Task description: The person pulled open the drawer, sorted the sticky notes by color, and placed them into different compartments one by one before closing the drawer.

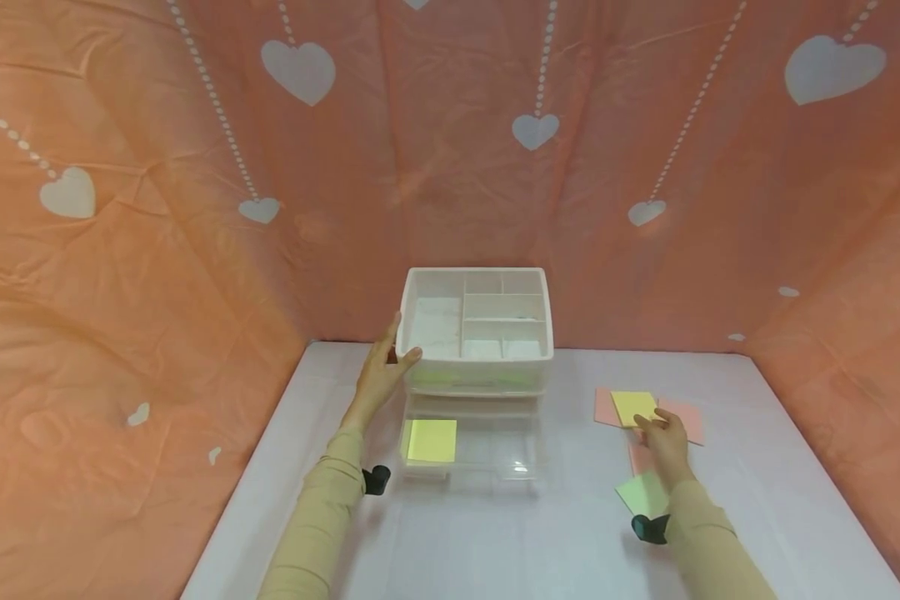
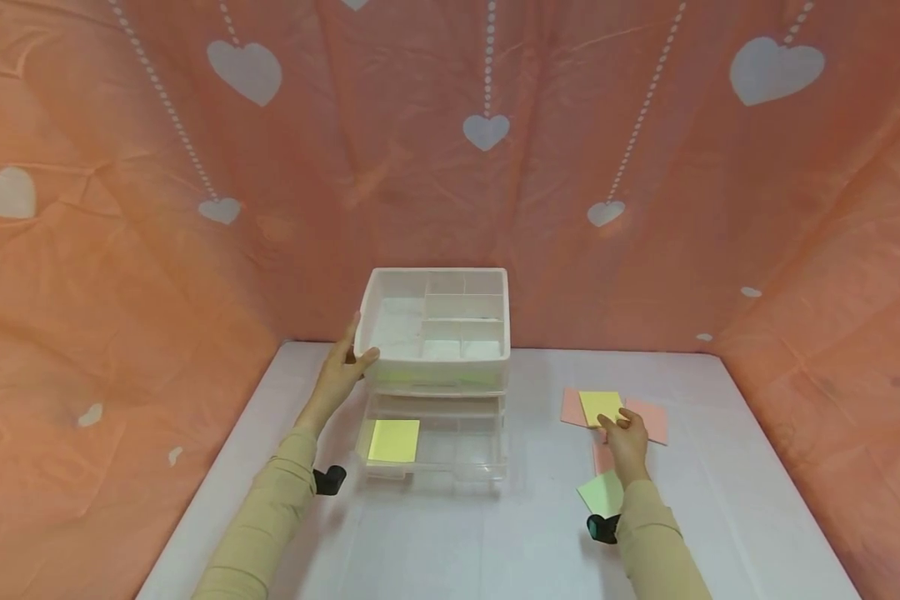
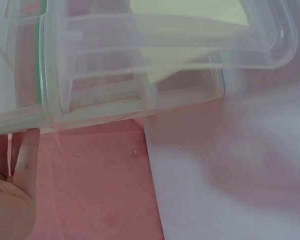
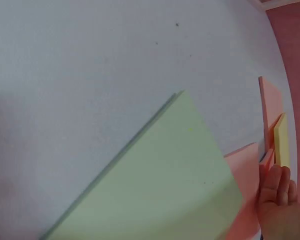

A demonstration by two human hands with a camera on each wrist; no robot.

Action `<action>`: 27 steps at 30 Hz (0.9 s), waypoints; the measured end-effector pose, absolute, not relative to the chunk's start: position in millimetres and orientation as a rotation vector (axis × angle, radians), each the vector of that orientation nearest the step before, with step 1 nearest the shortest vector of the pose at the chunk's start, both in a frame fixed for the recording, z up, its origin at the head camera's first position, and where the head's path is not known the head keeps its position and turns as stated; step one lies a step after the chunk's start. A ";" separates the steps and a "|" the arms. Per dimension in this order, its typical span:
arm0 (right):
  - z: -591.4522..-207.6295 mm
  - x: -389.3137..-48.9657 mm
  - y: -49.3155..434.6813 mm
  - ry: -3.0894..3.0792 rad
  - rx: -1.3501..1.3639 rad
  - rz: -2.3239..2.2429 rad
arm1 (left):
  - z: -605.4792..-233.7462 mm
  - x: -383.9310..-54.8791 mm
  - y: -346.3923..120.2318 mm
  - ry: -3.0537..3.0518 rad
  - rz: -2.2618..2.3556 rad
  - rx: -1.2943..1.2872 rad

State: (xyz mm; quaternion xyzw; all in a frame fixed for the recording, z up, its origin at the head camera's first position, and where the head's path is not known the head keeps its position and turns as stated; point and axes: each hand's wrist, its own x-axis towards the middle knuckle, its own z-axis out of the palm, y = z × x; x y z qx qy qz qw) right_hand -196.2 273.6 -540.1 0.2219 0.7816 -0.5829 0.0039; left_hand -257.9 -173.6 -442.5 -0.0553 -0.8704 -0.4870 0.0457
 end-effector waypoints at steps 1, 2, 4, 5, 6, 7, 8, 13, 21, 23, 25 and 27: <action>-541.3 -196.2 274.4 2.450 0.707 -1.809 | -442.0 -257.6 -173.1 -2.662 -1.490 -0.169; -542.1 -196.3 275.4 2.447 0.714 -1.793 | -441.8 -257.3 -172.8 -2.662 -1.496 -0.169; -543.3 -197.0 277.2 2.450 0.722 -1.746 | -441.2 -256.4 -172.3 -2.663 -1.501 -0.166; -543.5 -197.4 277.5 2.453 0.726 -1.727 | -440.8 -256.0 -172.2 -2.664 -1.505 -0.163; -543.8 -198.0 278.1 2.462 0.725 -1.691 | -440.7 -255.9 -172.1 -2.660 -1.508 -0.161; -543.8 -198.6 278.7 2.469 0.723 -1.667 | -440.5 -255.8 -172.1 -2.660 -1.501 -0.162; -544.1 -199.3 279.2 2.481 0.720 -1.646 | -440.3 -255.9 -171.9 -2.654 -1.500 -0.164; -545.3 -201.2 279.4 2.564 0.774 -1.573 | -439.2 -256.4 -171.8 -2.653 -1.508 -0.170; -552.0 -201.1 282.3 2.574 0.818 -1.704 | -439.0 -255.5 -172.4 -2.654 -1.494 -0.163; -554.0 -202.1 282.9 2.580 0.830 -1.741 | -439.9 -255.9 -172.7 -2.651 -1.498 -0.163; -554.3 -203.0 282.1 2.574 0.855 -1.752 | -440.8 -256.1 -173.1 -2.649 -1.500 -0.163; -553.5 -203.8 280.2 2.566 0.903 -1.727 | -441.8 -256.2 -173.6 -2.649 -1.496 -0.161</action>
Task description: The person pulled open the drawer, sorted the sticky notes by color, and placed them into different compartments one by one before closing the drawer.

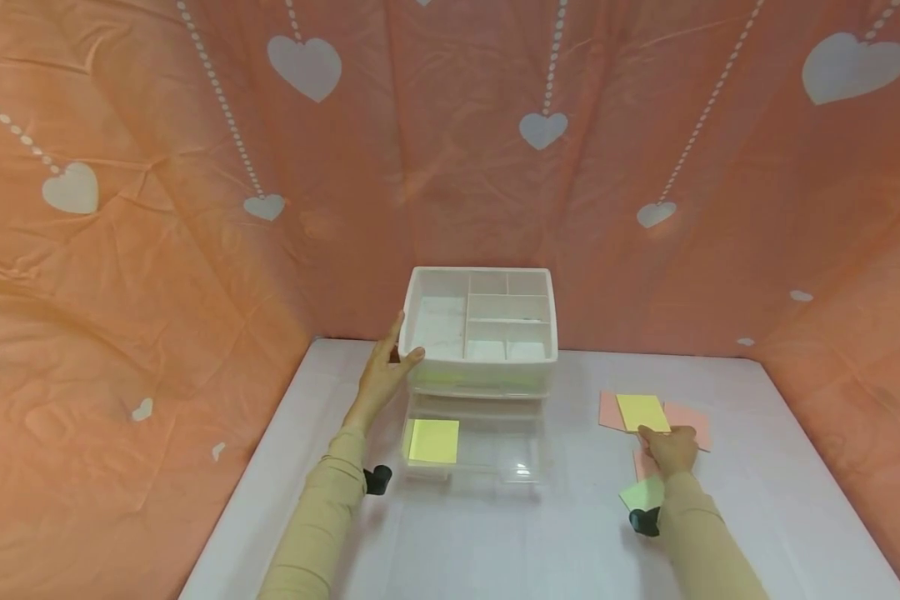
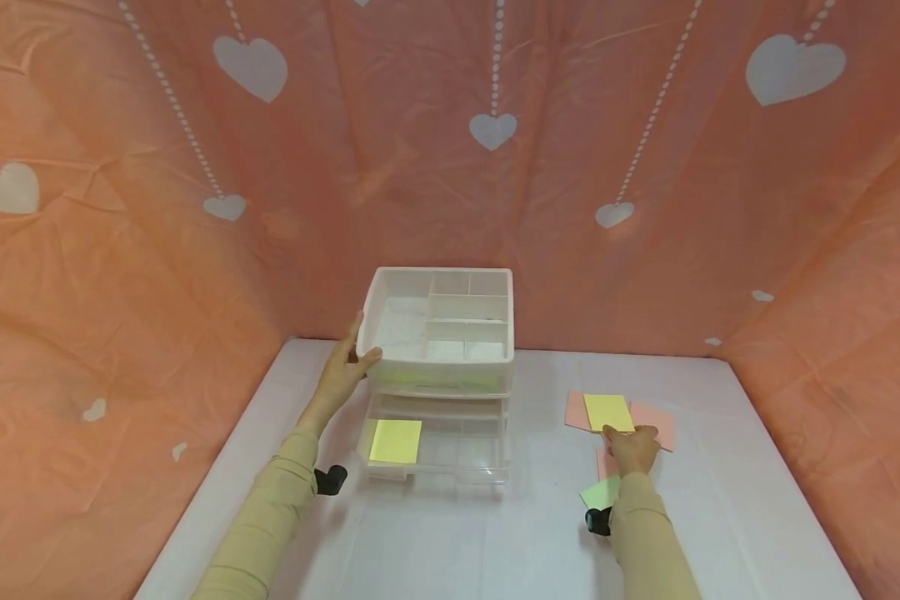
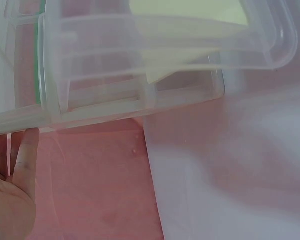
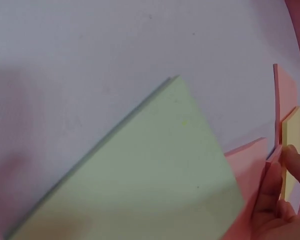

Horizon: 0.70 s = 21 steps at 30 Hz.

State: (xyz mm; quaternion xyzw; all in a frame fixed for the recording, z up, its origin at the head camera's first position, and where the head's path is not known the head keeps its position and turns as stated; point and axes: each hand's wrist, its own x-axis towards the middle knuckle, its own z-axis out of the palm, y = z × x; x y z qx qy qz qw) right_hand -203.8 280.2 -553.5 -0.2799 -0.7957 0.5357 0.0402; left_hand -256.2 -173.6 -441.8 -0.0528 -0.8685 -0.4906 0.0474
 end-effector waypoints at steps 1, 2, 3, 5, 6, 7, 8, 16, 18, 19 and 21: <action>-552.2 -204.2 279.0 -2.447 -0.884 1.632 | -441.8 -256.3 -173.7 -2.646 -1.495 -0.162; -550.3 -204.0 277.1 -2.464 -0.923 1.604 | -441.6 -256.3 -173.8 -2.647 -1.492 -0.163; -549.4 -204.2 275.7 -2.481 -0.951 1.581 | -441.5 -256.2 -173.8 -2.649 -1.490 -0.162; -547.5 -204.8 272.5 -2.510 -1.006 1.518 | -441.0 -255.8 -173.6 -2.651 -1.490 -0.160; -547.0 -205.3 271.1 -2.519 -1.028 1.495 | -441.0 -255.8 -173.7 -2.655 -1.485 -0.161; -546.8 -205.8 270.2 -2.530 -1.040 1.473 | -440.7 -255.7 -173.5 -2.658 -1.485 -0.160; -546.8 -206.0 269.5 -2.526 -1.042 1.480 | -440.4 -255.6 -173.4 -2.658 -1.488 -0.161; -550.1 -204.2 271.4 -2.367 -0.923 1.725 | -440.5 -255.9 -173.3 -2.643 -1.487 -0.172; -551.7 -203.7 272.8 -2.323 -0.940 1.725 | -441.6 -256.9 -173.4 -2.645 -1.486 -0.171; -552.5 -204.0 273.6 -2.288 -0.947 1.729 | -442.1 -257.4 -173.5 -2.646 -1.483 -0.171; -554.2 -204.7 274.7 -2.229 -0.966 1.738 | -442.4 -257.7 -173.8 -2.651 -1.487 -0.168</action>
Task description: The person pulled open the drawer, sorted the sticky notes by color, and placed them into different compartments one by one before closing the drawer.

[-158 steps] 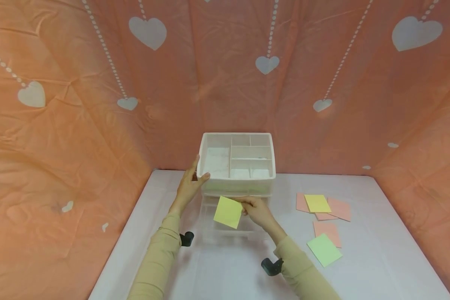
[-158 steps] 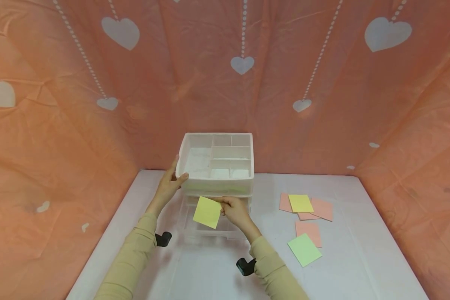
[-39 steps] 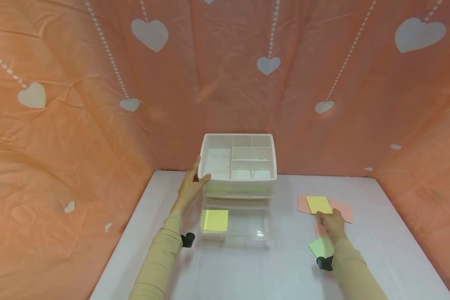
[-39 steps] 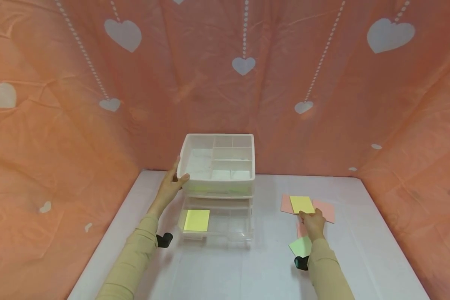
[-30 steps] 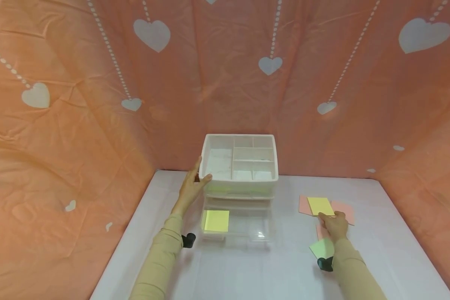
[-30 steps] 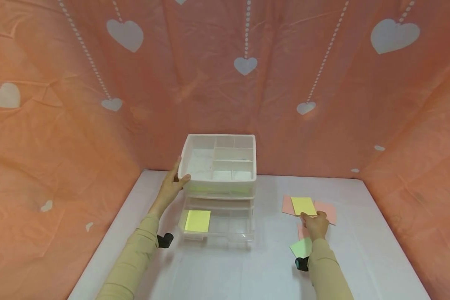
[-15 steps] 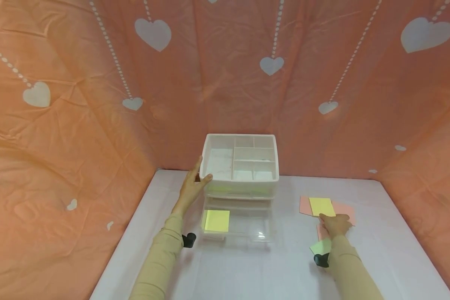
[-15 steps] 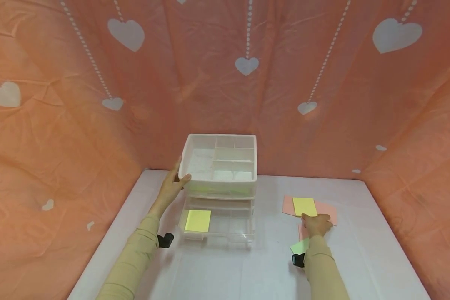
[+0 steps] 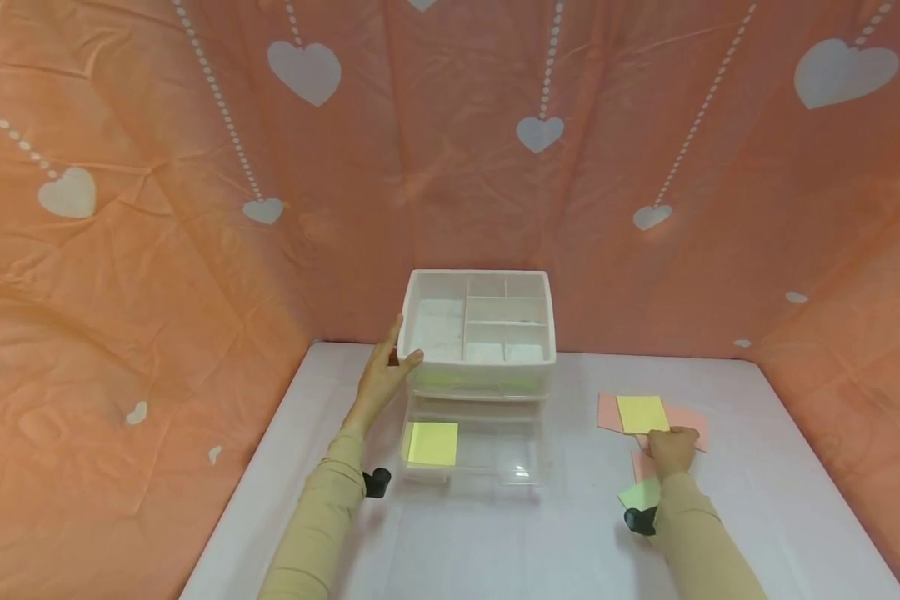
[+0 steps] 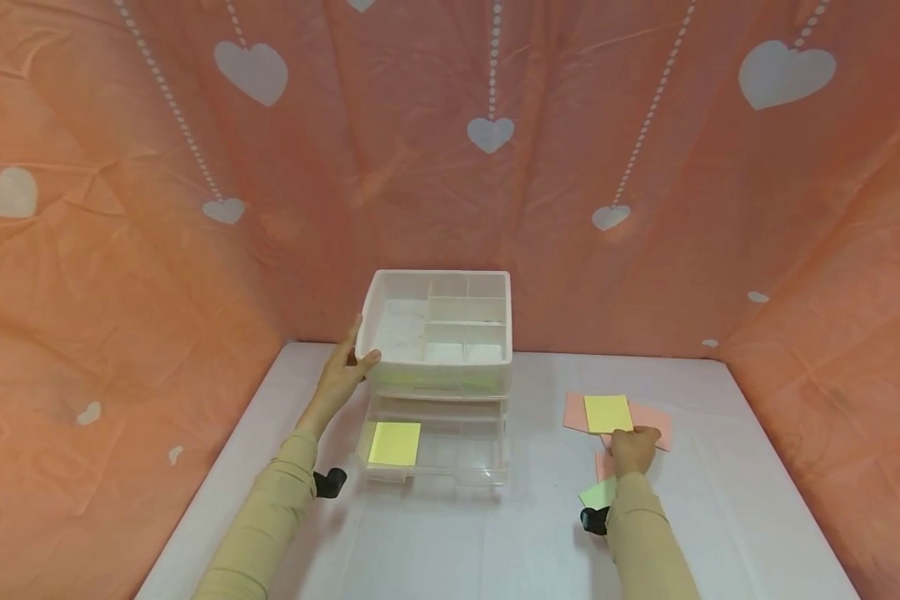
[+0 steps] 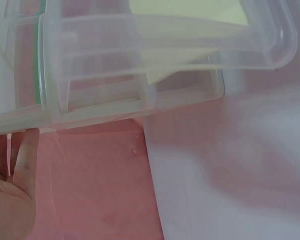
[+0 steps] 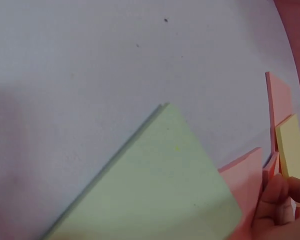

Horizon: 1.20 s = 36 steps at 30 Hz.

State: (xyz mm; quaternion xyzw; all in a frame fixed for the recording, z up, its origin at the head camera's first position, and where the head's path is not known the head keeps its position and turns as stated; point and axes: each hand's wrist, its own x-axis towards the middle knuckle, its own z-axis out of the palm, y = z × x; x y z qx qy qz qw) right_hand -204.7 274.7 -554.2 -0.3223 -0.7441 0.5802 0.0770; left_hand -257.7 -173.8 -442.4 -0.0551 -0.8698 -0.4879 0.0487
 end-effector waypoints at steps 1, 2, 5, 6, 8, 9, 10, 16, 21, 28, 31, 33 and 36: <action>-554.9 -205.1 275.2 -2.209 -0.978 1.742 | -442.8 -258.0 -173.8 -2.647 -1.495 -0.163; -555.4 -205.4 275.5 -2.186 -0.982 1.749 | -442.9 -258.0 -173.8 -2.644 -1.498 -0.161; -555.4 -204.0 274.5 -2.149 -1.005 1.772 | -442.2 -257.8 -173.2 -2.639 -1.499 -0.169; -554.8 -202.8 273.9 -2.142 -1.017 1.776 | -442.2 -258.0 -172.7 -2.638 -1.497 -0.176; -553.8 -200.5 272.2 -2.095 -1.022 1.808 | -442.1 -258.4 -172.5 -2.643 -1.483 -0.186; -553.5 -199.3 271.7 -2.070 -1.026 1.824 | -442.5 -258.6 -172.5 -2.645 -1.478 -0.192; -553.2 -198.1 271.4 -2.048 -1.031 1.833 | -442.8 -258.9 -172.4 -2.647 -1.475 -0.193; -548.6 -191.3 273.2 -2.031 -1.001 1.849 | -443.3 -257.3 -172.3 -2.649 -1.487 -0.172; -539.8 -188.0 278.6 -2.025 -0.925 1.882 | -442.0 -255.9 -173.1 -2.631 -1.485 -0.183; -530.4 -187.2 283.7 -1.965 -0.913 1.900 | -440.2 -256.1 -172.6 -2.628 -1.478 -0.189; -525.9 -186.4 283.3 -1.947 -0.888 1.952 | -440.6 -256.6 -172.6 -2.625 -1.481 -0.188; -522.0 -185.8 281.8 -1.922 -0.853 1.993 | -441.3 -257.1 -172.5 -2.626 -1.487 -0.182; -514.8 -186.7 278.7 -1.851 -0.784 2.056 | -441.6 -257.4 -171.7 -2.632 -1.486 -0.172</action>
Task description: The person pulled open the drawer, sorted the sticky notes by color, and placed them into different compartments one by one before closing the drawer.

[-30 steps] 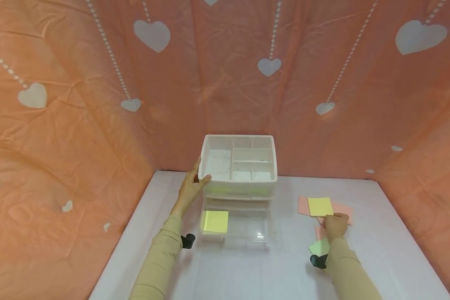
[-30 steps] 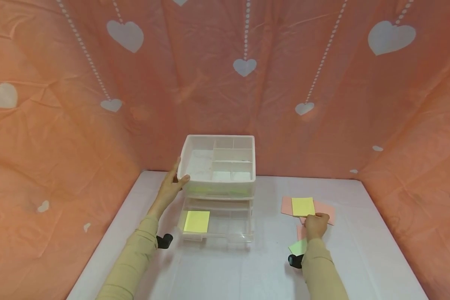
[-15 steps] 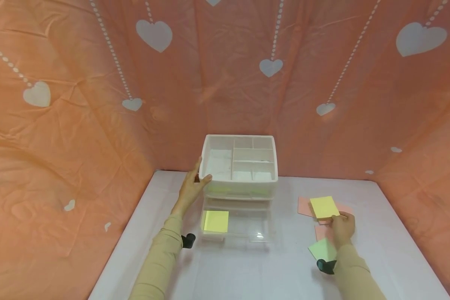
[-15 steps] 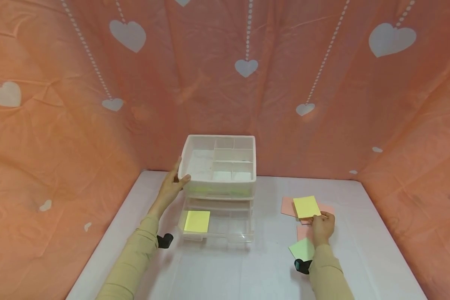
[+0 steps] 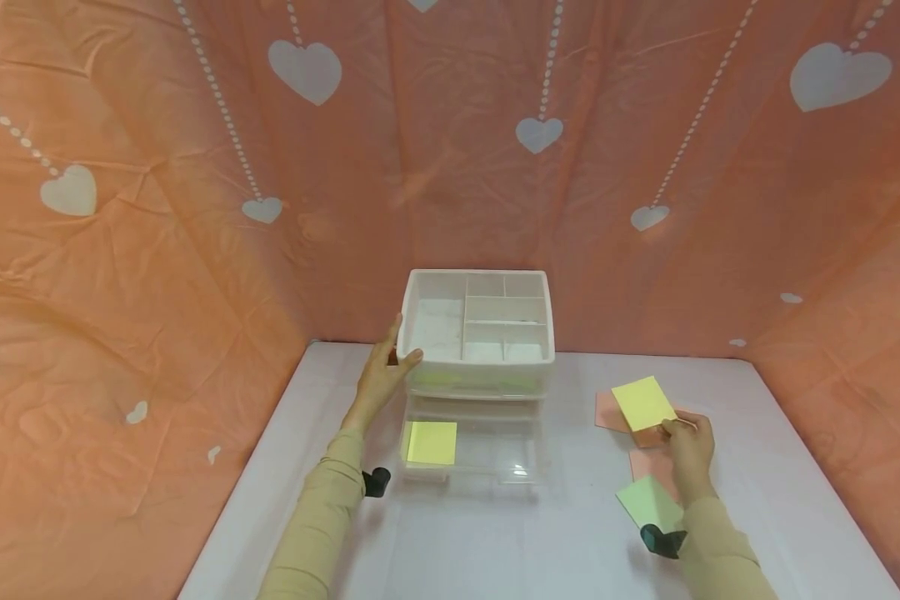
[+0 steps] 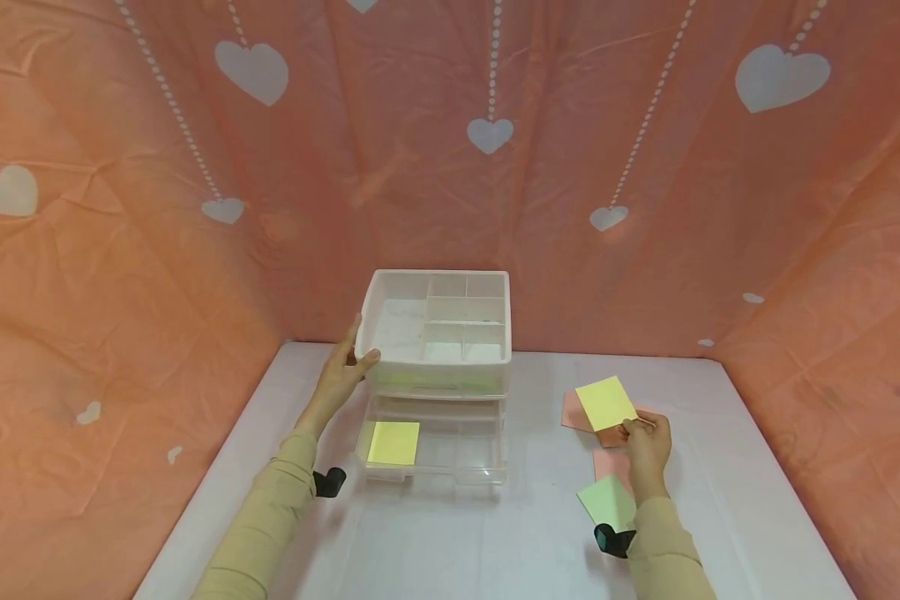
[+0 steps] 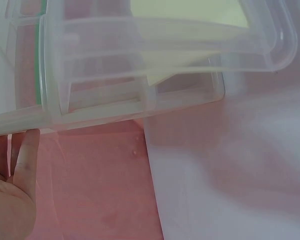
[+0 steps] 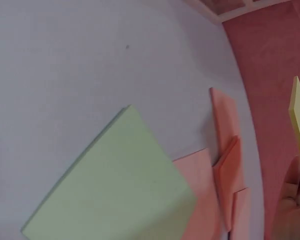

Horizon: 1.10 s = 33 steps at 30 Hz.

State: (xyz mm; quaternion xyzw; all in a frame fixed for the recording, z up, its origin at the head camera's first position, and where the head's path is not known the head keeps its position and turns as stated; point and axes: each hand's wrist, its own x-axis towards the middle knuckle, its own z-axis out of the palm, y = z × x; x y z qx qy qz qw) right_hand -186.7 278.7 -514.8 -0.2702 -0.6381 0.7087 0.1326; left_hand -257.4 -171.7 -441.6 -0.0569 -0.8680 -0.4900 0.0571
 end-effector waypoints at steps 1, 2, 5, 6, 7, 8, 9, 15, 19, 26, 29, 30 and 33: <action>-512.2 -187.2 277.4 -1.816 -0.761 2.079 | -441.7 -257.3 -171.7 -2.639 -1.481 -0.169; -509.1 -187.7 276.0 -1.782 -0.742 2.103 | -441.8 -257.2 -171.6 -2.644 -1.476 -0.168; -500.2 -188.7 273.3 -1.706 -0.693 2.172 | -441.1 -256.3 -171.1 -2.651 -1.492 -0.155; -497.0 -188.4 272.6 -1.696 -0.680 2.188 | -441.0 -256.0 -171.0 -2.654 -1.492 -0.155; -493.9 -188.0 271.9 -1.687 -0.671 2.203 | -440.7 -255.8 -170.9 -2.653 -1.496 -0.155; -490.9 -187.3 271.2 -1.680 -0.659 2.216 | -440.4 -255.6 -170.7 -2.653 -1.499 -0.152; -487.9 -186.7 270.5 -1.668 -0.648 2.227 | -440.0 -255.3 -170.5 -2.652 -1.509 -0.148; -470.1 -182.0 262.9 -1.506 -0.503 2.289 | -439.4 -256.2 -171.1 -2.646 -1.501 -0.154; -459.7 -177.4 255.6 -1.369 -0.282 2.382 | -439.8 -256.2 -171.6 -2.636 -1.501 -0.151; -442.7 -173.4 234.4 -1.379 0.032 2.438 | -442.0 -257.3 -172.3 -2.638 -1.501 -0.145; -438.1 -173.8 223.8 -1.494 0.058 2.403 | -442.5 -257.1 -172.5 -2.649 -1.504 -0.139; -437.2 -173.9 220.1 -1.540 0.069 2.384 | -442.3 -257.1 -172.5 -2.652 -1.505 -0.137; -435.8 -174.6 208.2 -1.687 0.085 2.304 | -442.7 -257.0 -172.6 -2.652 -1.509 -0.138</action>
